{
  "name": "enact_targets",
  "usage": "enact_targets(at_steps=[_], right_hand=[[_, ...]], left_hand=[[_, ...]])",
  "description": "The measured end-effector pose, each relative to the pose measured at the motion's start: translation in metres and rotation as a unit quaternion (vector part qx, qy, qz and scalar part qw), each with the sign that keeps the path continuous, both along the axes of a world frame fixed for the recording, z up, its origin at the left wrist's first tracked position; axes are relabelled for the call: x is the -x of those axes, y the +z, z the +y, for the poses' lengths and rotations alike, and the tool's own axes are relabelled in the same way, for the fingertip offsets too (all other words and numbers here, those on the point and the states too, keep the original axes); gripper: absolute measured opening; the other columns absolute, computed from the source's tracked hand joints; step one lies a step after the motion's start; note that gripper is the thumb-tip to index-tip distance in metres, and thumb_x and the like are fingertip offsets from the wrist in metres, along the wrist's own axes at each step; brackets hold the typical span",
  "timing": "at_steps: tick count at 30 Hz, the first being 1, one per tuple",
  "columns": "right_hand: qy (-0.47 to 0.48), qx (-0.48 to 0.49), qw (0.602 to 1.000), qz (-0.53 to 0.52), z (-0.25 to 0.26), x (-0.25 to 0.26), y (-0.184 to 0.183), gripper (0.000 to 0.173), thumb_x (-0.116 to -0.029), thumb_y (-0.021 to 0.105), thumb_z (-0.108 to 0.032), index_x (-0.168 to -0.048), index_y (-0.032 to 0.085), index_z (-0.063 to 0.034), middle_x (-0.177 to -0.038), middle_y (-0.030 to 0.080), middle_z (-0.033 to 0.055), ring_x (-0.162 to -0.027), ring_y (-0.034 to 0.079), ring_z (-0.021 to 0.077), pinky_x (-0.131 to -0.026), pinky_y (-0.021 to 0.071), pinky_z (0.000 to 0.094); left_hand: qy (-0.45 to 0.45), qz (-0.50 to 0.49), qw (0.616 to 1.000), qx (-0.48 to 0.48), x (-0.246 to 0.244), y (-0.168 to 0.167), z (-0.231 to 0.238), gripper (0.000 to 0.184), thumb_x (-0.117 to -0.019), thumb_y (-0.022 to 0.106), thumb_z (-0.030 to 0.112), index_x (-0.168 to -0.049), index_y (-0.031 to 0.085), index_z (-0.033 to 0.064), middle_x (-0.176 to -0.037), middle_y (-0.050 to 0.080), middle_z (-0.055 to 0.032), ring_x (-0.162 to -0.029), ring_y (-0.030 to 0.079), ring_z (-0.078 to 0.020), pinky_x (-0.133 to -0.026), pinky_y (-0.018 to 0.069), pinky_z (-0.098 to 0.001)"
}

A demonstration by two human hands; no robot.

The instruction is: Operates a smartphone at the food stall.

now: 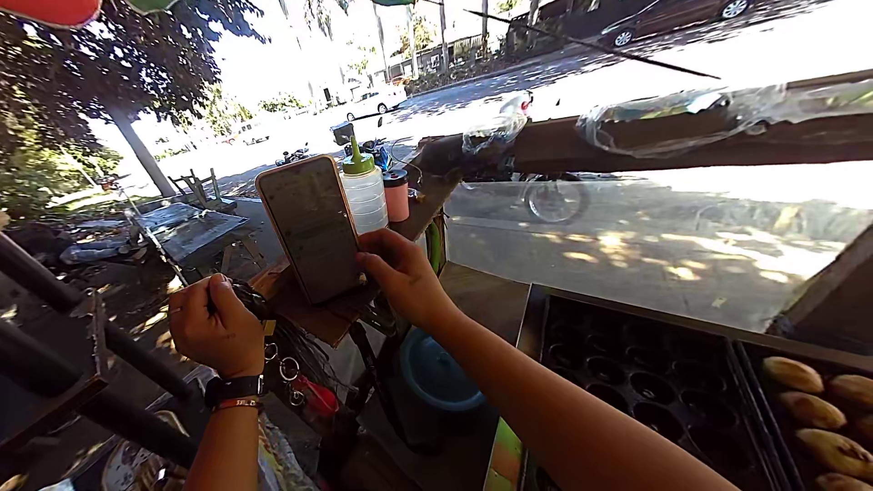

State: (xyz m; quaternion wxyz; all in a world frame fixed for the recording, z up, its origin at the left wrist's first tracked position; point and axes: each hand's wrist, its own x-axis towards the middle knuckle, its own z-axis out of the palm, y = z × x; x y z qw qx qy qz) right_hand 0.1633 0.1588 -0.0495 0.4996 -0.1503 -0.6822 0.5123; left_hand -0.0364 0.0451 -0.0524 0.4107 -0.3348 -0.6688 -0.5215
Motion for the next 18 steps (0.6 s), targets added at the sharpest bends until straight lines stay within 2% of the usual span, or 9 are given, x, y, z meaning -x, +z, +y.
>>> enact_targets(at_steps=[4, 10, 18], right_hand=[[0.0, 0.001, 1.0, -0.001, 0.0002, 0.0001, 0.0003, 0.018, -0.101, 0.059, -0.012, -0.116, 0.065, -0.004, -0.089, 0.067, 0.0022, -0.075, 0.062, 0.0038, -0.069, 0.0518, 0.0205], [-0.013, -0.018, 1.0, -0.016, 0.002, 0.0, -0.0003, 0.02, -0.1012, 0.057, -0.015, -0.116, 0.066, -0.0048, -0.088, 0.066, 0.0017, -0.075, 0.062, 0.0055, -0.069, 0.052, 0.0234], [-0.01, -0.009, 1.0, -0.017, 0.0026, -0.0008, 0.0014, 0.019, -0.1015, 0.058, -0.014, -0.116, 0.066, -0.0051, -0.088, 0.066, 0.0019, -0.076, 0.062, 0.0057, -0.07, 0.0516, 0.0237]], left_hand=[[0.002, 0.003, 1.0, -0.005, -0.0014, 0.0009, 0.0002, 0.034, -0.1063, 0.05, 0.018, -0.096, 0.072, -0.0058, -0.095, 0.068, -0.0227, -0.097, 0.064, -0.0319, -0.09, 0.0477, -0.0447], [-0.004, -0.006, 1.0, -0.003, -0.0024, 0.0017, -0.0002, 0.035, -0.1069, 0.049, 0.02, -0.097, 0.072, -0.0052, -0.099, 0.067, -0.0231, -0.1, 0.064, -0.033, -0.091, 0.0476, -0.0453], [0.002, -0.01, 1.0, -0.005, -0.0034, 0.0019, 0.0005, 0.035, -0.1064, 0.05, 0.02, -0.097, 0.072, -0.005, -0.097, 0.067, -0.023, -0.098, 0.064, -0.0327, -0.09, 0.0471, -0.0466]])
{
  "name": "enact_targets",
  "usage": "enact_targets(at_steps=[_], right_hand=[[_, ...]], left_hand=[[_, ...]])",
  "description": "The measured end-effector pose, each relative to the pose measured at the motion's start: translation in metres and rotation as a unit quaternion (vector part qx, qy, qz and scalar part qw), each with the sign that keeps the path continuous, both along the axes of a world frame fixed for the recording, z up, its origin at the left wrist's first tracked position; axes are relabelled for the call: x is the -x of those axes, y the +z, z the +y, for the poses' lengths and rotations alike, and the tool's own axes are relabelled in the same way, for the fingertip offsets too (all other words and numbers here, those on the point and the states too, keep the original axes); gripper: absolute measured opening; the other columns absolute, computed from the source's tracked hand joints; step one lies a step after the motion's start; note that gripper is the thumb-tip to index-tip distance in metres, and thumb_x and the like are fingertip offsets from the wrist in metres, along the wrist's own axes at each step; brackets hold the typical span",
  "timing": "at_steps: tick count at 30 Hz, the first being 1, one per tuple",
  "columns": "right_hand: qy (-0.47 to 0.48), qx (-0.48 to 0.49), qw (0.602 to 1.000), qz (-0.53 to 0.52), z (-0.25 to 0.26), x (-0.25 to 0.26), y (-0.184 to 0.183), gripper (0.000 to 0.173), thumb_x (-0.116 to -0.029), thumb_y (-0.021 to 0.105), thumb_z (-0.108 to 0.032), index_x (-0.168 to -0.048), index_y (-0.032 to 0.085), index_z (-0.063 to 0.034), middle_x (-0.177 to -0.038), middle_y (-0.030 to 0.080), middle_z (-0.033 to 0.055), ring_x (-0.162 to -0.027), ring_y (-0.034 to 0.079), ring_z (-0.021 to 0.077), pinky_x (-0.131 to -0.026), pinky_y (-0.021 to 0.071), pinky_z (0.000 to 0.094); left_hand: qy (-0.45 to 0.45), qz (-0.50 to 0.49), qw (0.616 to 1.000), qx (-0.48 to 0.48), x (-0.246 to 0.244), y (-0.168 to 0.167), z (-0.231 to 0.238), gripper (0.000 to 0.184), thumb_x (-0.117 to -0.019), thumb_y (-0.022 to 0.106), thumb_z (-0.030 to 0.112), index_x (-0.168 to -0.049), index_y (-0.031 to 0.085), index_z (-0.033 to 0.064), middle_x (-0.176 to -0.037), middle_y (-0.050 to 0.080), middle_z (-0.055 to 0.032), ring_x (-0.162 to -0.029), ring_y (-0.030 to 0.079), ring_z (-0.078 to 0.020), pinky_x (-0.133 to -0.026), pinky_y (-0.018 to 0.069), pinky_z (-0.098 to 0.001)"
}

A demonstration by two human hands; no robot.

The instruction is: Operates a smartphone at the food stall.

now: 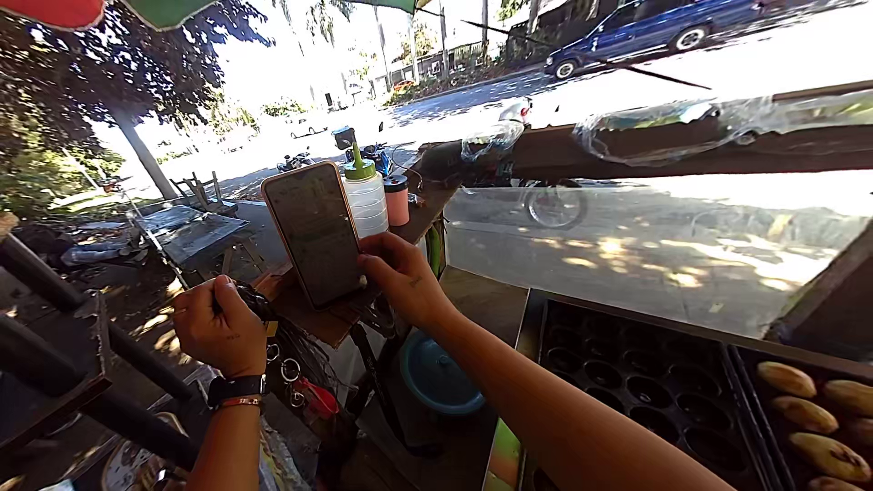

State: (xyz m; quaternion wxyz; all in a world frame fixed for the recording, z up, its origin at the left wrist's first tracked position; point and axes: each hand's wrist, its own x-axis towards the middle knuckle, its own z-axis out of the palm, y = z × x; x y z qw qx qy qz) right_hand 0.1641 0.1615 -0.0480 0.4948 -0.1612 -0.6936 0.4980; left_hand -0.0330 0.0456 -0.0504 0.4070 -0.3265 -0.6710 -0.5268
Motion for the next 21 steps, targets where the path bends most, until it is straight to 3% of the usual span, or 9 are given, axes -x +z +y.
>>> enact_targets(at_steps=[21], right_hand=[[0.001, 0.013, 1.0, -0.001, -0.0006, 0.0007, 0.0, 0.019, -0.1018, 0.058, -0.013, -0.117, 0.066, -0.005, -0.09, 0.067, 0.0032, -0.075, 0.063, 0.0067, -0.069, 0.0525, 0.0244]], left_hand=[[-0.01, 0.003, 1.0, 0.003, 0.0008, -0.0004, -0.0009, 0.035, -0.107, 0.049, 0.021, -0.098, 0.071, -0.0052, -0.097, 0.066, -0.0229, -0.096, 0.063, -0.0344, -0.088, 0.0482, -0.0486]])
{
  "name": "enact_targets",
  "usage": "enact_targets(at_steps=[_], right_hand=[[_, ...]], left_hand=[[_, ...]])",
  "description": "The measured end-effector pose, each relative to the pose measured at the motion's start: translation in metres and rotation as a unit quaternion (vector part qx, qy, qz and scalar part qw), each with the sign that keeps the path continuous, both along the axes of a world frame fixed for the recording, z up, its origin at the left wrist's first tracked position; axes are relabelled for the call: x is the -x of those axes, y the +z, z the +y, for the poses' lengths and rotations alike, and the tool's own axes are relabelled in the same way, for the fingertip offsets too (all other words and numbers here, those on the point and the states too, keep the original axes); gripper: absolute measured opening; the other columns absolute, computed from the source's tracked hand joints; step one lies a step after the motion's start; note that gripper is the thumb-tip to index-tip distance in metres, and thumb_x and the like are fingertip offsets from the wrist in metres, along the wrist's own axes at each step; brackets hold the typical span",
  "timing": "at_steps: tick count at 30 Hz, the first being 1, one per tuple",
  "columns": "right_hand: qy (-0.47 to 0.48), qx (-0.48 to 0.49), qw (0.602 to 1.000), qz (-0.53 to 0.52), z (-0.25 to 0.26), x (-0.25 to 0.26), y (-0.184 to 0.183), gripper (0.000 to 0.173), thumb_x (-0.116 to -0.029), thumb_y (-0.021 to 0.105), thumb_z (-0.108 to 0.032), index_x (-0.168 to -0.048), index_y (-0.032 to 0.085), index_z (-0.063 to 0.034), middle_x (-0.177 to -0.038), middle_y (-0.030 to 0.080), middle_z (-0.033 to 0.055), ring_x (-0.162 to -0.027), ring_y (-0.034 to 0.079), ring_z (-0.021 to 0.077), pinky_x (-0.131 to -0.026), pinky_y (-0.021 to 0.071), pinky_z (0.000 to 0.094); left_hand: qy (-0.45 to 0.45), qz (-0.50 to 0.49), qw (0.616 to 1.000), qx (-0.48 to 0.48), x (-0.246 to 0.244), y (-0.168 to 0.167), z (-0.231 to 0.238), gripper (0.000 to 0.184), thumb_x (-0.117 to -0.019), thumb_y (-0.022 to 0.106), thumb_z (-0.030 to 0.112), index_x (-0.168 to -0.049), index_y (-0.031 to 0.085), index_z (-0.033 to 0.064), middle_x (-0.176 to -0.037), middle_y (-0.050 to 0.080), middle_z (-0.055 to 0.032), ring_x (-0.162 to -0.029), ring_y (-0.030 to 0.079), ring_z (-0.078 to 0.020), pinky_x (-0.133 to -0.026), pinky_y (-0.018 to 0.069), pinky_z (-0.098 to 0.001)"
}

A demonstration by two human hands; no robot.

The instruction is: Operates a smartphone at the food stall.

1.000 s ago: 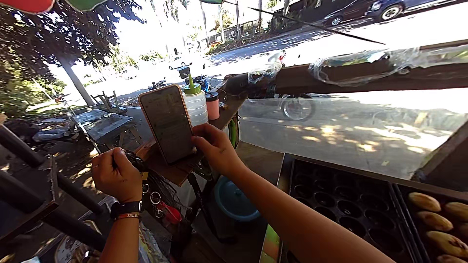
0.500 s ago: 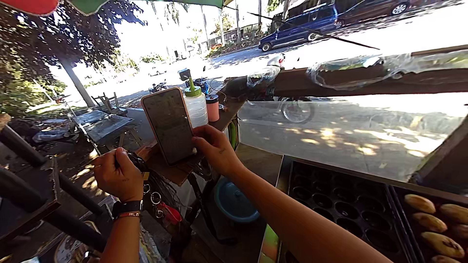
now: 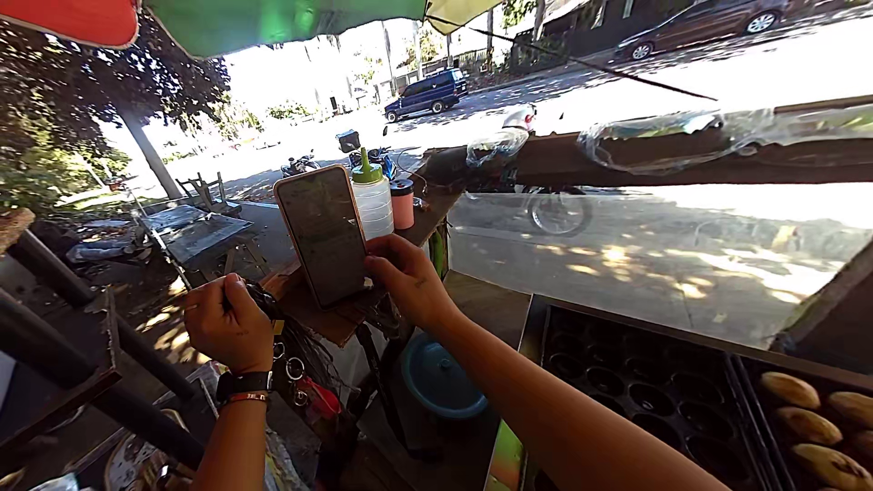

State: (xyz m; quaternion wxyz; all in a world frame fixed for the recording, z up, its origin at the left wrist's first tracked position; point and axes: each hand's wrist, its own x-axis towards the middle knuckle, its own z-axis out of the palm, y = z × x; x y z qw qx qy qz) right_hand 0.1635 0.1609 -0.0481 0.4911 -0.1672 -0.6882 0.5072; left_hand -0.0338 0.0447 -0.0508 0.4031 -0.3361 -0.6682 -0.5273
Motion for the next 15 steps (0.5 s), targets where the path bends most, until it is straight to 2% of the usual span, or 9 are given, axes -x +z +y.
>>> enact_targets(at_steps=[15], right_hand=[[-0.001, 0.008, 1.0, 0.014, -0.0026, -0.0009, 0.0009, 0.019, -0.1052, 0.054, -0.018, -0.115, 0.066, -0.0061, -0.086, 0.066, 0.0008, -0.075, 0.062, 0.0044, -0.07, 0.051, 0.0216]], left_hand=[[0.003, -0.005, 1.0, 0.0, -0.0006, -0.0004, 0.0004, 0.035, -0.1072, 0.05, 0.02, -0.097, 0.072, -0.0045, -0.097, 0.066, -0.0215, -0.094, 0.063, -0.0315, -0.087, 0.0482, -0.0467]])
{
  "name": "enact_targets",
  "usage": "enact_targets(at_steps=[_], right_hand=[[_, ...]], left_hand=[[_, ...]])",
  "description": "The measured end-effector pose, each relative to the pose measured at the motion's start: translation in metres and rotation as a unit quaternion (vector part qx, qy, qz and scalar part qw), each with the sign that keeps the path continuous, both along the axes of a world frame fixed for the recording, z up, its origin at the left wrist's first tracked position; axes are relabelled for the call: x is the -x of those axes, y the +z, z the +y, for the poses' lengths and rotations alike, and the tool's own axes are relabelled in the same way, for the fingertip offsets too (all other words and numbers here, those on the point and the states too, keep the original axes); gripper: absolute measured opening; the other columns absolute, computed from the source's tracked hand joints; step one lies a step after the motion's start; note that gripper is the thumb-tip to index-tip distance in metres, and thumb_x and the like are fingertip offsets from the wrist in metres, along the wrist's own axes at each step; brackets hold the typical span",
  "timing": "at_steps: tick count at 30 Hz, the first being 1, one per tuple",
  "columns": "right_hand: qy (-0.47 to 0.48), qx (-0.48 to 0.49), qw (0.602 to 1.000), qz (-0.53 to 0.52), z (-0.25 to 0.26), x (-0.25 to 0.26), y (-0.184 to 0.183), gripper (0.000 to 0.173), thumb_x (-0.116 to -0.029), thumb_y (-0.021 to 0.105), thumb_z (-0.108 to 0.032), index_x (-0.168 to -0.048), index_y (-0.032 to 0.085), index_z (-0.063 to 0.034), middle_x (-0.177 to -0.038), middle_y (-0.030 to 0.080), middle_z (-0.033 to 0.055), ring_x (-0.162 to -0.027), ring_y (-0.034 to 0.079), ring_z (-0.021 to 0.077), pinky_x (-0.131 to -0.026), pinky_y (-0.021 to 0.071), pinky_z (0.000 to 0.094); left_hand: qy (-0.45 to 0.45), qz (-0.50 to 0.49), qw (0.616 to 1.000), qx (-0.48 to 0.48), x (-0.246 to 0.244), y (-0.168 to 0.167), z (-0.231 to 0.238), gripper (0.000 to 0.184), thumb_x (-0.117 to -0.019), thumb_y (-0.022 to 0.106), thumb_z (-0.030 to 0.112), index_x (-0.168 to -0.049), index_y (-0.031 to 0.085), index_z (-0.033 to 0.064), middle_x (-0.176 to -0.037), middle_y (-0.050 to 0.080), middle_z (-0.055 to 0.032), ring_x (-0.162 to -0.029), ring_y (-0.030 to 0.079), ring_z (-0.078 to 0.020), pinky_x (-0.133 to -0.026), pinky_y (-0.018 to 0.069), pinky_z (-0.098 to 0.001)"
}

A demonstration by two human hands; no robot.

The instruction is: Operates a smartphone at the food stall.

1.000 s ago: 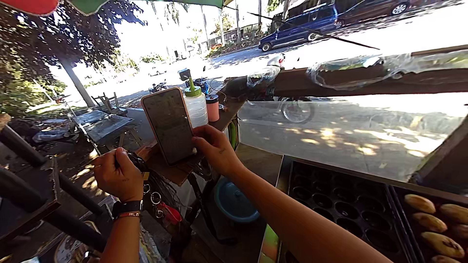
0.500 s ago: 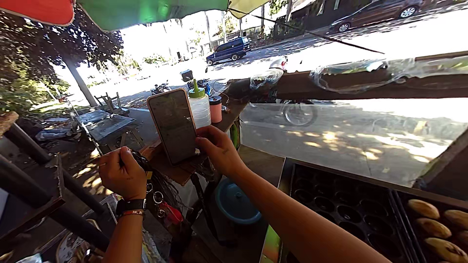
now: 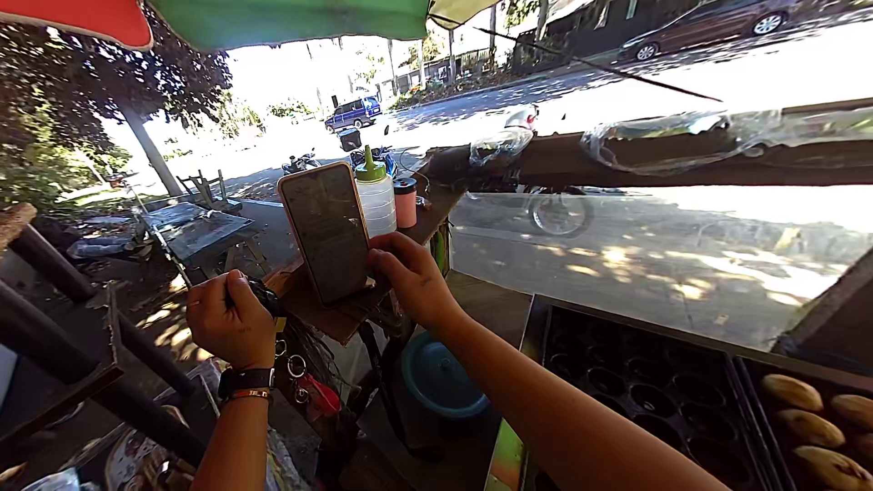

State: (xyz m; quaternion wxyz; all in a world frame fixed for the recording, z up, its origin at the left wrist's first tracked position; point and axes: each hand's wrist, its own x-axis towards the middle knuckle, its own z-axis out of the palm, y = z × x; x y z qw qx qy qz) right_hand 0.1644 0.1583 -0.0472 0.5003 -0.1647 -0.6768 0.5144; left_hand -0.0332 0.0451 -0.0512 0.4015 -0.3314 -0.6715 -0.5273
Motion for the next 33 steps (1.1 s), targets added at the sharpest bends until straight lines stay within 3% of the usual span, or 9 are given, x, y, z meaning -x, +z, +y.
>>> enact_targets(at_steps=[11, 15, 20, 26, 33], right_hand=[[-0.002, -0.002, 1.0, 0.007, 0.001, 0.0, 0.0, 0.027, -0.1084, 0.048, -0.026, -0.112, 0.067, -0.0074, -0.087, 0.065, 0.0, -0.077, 0.063, 0.0048, -0.073, 0.0526, 0.024], [0.006, -0.012, 1.0, -0.001, 0.001, 0.001, -0.001, 0.025, -0.1014, 0.062, -0.024, -0.118, 0.065, -0.0059, -0.086, 0.067, 0.0004, -0.075, 0.063, 0.0053, -0.07, 0.0528, 0.0233], [-0.007, -0.02, 1.0, -0.021, -0.001, 0.004, 0.001, 0.049, -0.0888, 0.077, -0.029, -0.127, 0.055, -0.0076, -0.094, 0.066, 0.0035, -0.077, 0.065, 0.0093, -0.069, 0.0557, 0.0259], [-0.026, -0.013, 1.0, 0.009, -0.003, 0.0, 0.004, 0.035, -0.0969, 0.068, -0.022, -0.123, 0.053, -0.0054, -0.091, 0.064, 0.0015, -0.075, 0.062, 0.0052, -0.068, 0.052, 0.0214], [-0.093, -0.068, 0.991, -0.075, -0.013, 0.005, 0.015, 0.081, -0.0748, 0.091, -0.033, -0.136, 0.045, -0.008, -0.114, 0.056, 0.0104, -0.091, 0.062, 0.0174, -0.071, 0.0536, 0.0329]], left_hand=[[-0.004, 0.004, 1.0, -0.005, 0.001, 0.0, 0.0, 0.036, -0.1072, 0.049, 0.02, -0.095, 0.072, -0.0041, -0.097, 0.068, -0.0215, -0.095, 0.065, -0.0316, -0.088, 0.0488, -0.0466], [-0.007, 0.003, 1.0, -0.001, 0.001, 0.0, 0.0, 0.035, -0.1074, 0.049, 0.02, -0.095, 0.072, -0.0047, -0.097, 0.067, -0.022, -0.096, 0.064, -0.0322, -0.09, 0.0484, -0.0472], [-0.006, 0.001, 1.0, 0.0, 0.002, -0.001, 0.0, 0.036, -0.1075, 0.049, 0.02, -0.095, 0.072, -0.0042, -0.097, 0.067, -0.0213, -0.096, 0.064, -0.0317, -0.088, 0.0483, -0.0471], [-0.002, 0.003, 1.0, -0.003, 0.002, -0.002, 0.0, 0.036, -0.1077, 0.048, 0.021, -0.096, 0.072, -0.0034, -0.097, 0.068, -0.0207, -0.094, 0.065, -0.0315, -0.088, 0.0488, -0.0477], [0.004, 0.003, 1.0, 0.011, 0.005, -0.005, -0.001, 0.037, -0.1084, 0.047, 0.022, -0.098, 0.073, -0.0014, -0.099, 0.068, -0.0208, -0.095, 0.065, -0.0323, -0.088, 0.0496, -0.0482]])
